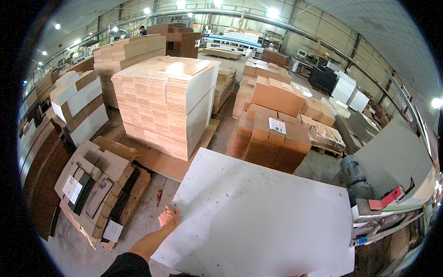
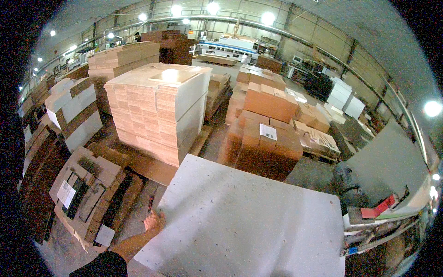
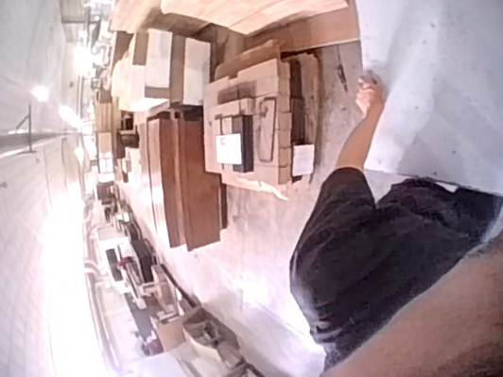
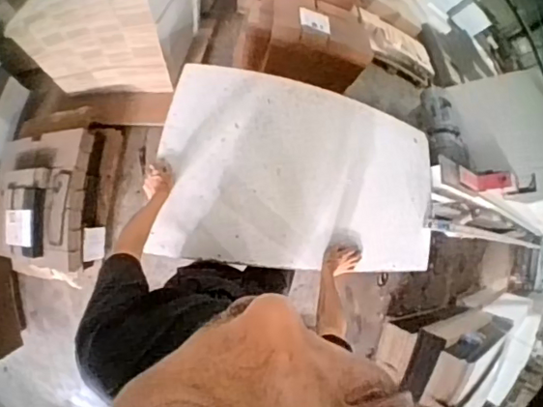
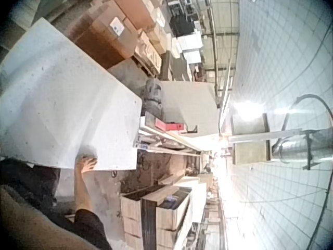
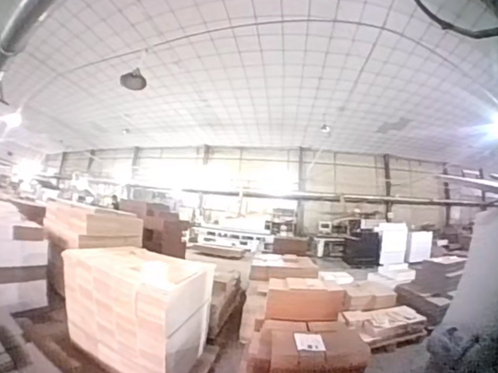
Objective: The person picks up dark wooden panels from a pile on the floor and carries them to a white workbench. They place the panels onto the bench, then pick them up again and return them to the floor pile, repeating this process with several panels.
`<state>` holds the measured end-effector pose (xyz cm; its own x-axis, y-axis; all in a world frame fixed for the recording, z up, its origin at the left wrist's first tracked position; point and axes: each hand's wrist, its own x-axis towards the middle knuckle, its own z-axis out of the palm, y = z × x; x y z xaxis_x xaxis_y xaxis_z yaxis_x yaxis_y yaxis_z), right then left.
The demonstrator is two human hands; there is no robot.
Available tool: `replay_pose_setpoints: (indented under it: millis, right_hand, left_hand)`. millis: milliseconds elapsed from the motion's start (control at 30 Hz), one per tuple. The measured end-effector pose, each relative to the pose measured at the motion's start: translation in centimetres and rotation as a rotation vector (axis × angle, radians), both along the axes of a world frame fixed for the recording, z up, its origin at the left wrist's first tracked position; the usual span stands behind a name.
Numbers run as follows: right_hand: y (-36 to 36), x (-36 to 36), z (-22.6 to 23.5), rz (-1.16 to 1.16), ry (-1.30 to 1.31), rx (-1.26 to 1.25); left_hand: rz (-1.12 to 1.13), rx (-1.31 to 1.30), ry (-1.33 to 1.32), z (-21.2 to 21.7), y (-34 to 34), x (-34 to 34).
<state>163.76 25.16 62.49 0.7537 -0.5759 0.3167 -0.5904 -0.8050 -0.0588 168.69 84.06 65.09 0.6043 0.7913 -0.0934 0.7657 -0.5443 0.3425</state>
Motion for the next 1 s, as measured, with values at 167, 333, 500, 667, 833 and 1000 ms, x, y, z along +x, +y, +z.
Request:
replay_pose_setpoints:
  millis: [167, 333, 500, 667, 833, 1000]
  right_hand:
    - [0.0, 0.2, -0.5, -0.025, 0.018, -0.021]
    - [-0.7, 0.3, -1.5, -0.037, 0.035, -0.005]
    - [-1.2, 0.3, -2.1, -0.056, 0.034, 0.036]
    - [-1.2, 0.2, -2.6, -0.043, 0.040, -0.055]
    - [-1.1, 0.3, -2.4, -0.068, 0.026, -0.039]
    - [-1.0, 0.5, -2.4, -0.080, 0.012, -0.043]
  left_hand:
    - [-0.007, 0.014, 0.003, -0.6, 0.1, 0.0]
    - [-0.019, 0.028, 0.016, -0.7, 0.2, 0.0]
    - [-0.013, -0.013, 0.019, -0.5, 0.2, 0.1]
    - [-0.016, -0.011, 0.003, -0.8, 0.3, 0.0]
    - [-0.037, -0.034, -0.010, -0.8, 0.5, 0.0]
    - [-0.027, -0.036, -0.019, -0.5, 0.3, -0.1]
